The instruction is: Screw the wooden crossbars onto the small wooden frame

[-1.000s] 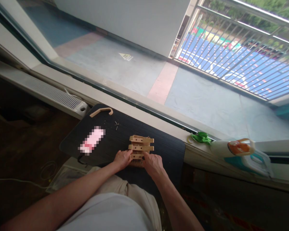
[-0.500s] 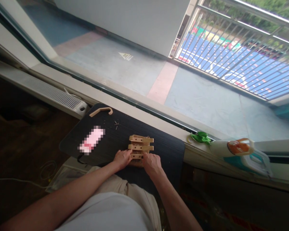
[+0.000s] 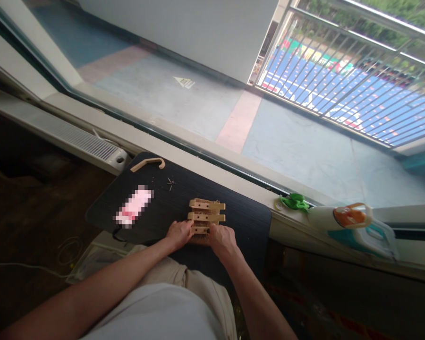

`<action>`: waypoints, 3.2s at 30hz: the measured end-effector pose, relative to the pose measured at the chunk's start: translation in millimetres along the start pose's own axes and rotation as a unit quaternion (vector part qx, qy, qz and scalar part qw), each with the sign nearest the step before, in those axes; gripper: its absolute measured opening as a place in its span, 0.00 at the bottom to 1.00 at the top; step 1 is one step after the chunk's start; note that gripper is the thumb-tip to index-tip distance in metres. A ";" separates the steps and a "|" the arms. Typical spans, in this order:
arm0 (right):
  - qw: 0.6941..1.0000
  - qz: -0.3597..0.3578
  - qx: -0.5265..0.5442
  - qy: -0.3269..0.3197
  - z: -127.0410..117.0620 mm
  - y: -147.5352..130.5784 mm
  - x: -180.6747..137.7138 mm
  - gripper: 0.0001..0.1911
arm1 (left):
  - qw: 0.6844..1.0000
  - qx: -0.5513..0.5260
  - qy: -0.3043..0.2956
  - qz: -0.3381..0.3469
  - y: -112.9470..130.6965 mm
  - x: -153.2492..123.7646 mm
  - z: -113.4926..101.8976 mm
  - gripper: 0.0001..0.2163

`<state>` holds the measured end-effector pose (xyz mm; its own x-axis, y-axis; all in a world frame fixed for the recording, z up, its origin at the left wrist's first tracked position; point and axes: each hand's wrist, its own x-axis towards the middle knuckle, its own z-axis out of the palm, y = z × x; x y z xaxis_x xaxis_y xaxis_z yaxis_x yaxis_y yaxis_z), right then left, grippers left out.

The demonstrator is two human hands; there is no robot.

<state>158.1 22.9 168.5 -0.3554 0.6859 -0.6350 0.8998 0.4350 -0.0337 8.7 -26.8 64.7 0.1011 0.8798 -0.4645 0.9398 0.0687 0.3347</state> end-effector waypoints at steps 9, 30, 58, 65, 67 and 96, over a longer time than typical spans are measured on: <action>0.999 -0.039 -0.003 0.025 -4.0 3.3 -4.4 0.12 | 1.000 0.000 0.001 -0.005 0.4 0.9 1.0 0.10; 1.000 -0.011 -0.021 0.003 -1.5 5.9 -2.5 0.14 | 1.000 0.003 -0.010 -0.004 0.2 1.7 0.6 0.10; 1.000 0.021 -0.001 0.014 -1.7 -8.4 0.1 0.12 | 1.000 -0.001 -0.020 -0.014 3.5 -1.9 -7.3 0.11; 0.999 -0.013 -0.017 0.033 -6.9 -8.4 -5.3 0.11 | 1.000 0.004 -0.015 -0.008 1.9 -1.1 -4.6 0.11; 0.999 -0.037 -0.019 0.033 -7.7 -7.7 -6.4 0.12 | 1.000 0.006 -0.008 -0.002 1.6 -1.2 -3.7 0.11; 1.000 0.019 0.004 0.021 6.6 -6.2 1.3 0.13 | 0.999 0.009 -0.029 -0.020 5.5 -2.6 -10.6 0.11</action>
<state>153.7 17.3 162.8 -0.3317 0.7258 -0.6027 0.9147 0.4038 -0.0171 10.2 -23.7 76.5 0.0829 0.8474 -0.5245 0.9488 0.0938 0.3015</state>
